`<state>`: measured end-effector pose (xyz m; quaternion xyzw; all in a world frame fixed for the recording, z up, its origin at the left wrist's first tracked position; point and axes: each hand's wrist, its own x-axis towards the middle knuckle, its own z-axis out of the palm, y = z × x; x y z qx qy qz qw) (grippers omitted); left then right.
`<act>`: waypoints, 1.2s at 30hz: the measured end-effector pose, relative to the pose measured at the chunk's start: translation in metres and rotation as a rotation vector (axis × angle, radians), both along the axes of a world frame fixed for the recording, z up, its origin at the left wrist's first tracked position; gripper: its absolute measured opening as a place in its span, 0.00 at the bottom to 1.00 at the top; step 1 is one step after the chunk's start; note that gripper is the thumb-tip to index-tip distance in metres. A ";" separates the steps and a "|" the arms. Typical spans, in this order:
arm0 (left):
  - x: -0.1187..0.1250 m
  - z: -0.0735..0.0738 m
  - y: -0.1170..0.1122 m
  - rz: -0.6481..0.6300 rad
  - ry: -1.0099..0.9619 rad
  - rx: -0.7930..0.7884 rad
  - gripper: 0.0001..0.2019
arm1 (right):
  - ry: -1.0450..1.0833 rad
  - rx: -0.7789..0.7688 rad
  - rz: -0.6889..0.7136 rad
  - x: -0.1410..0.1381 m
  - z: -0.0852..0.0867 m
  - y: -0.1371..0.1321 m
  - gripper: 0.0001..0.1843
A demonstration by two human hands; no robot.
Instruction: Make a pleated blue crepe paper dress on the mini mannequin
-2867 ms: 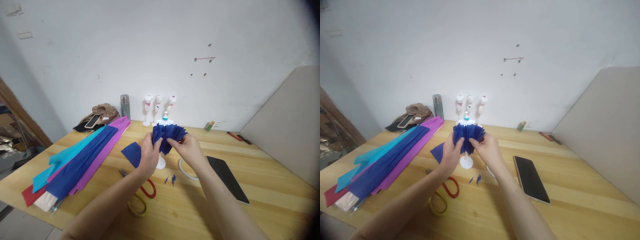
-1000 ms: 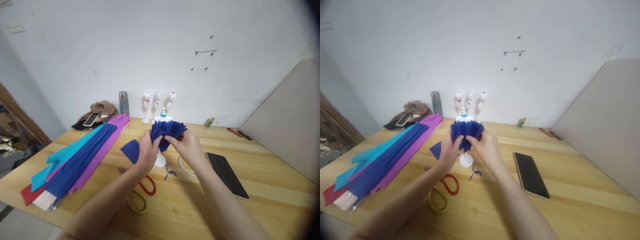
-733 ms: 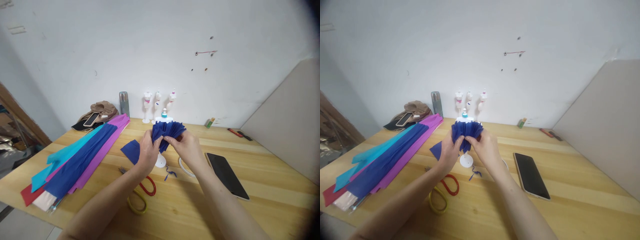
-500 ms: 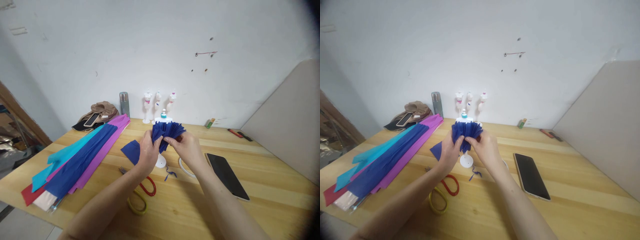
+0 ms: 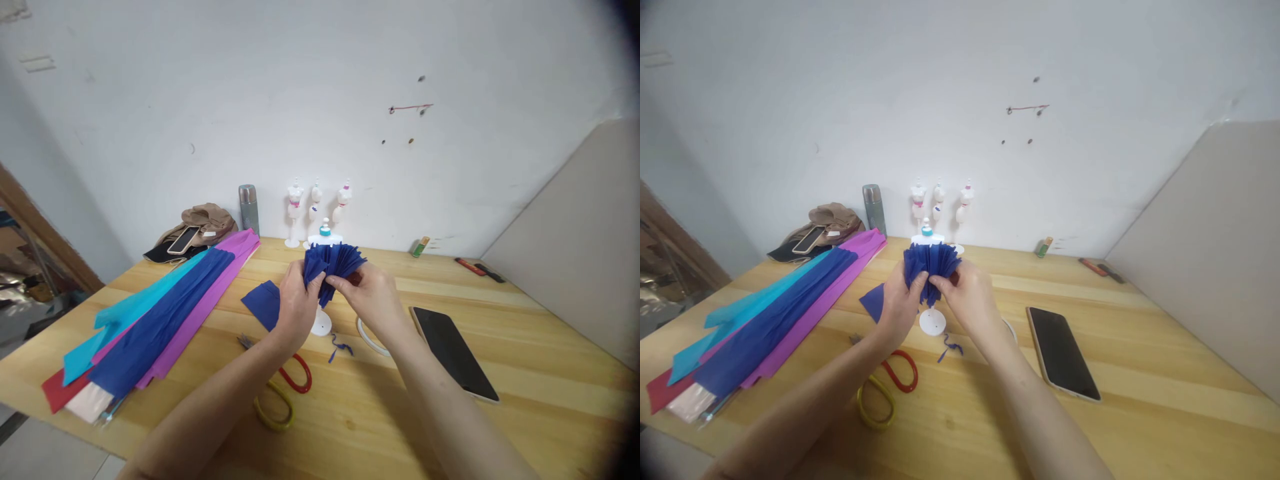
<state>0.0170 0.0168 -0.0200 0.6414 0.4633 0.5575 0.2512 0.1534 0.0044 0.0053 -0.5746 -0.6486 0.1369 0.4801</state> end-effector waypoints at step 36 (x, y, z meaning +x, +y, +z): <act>-0.001 -0.002 0.002 0.009 -0.004 0.028 0.07 | 0.037 -0.105 0.065 0.002 -0.001 0.001 0.07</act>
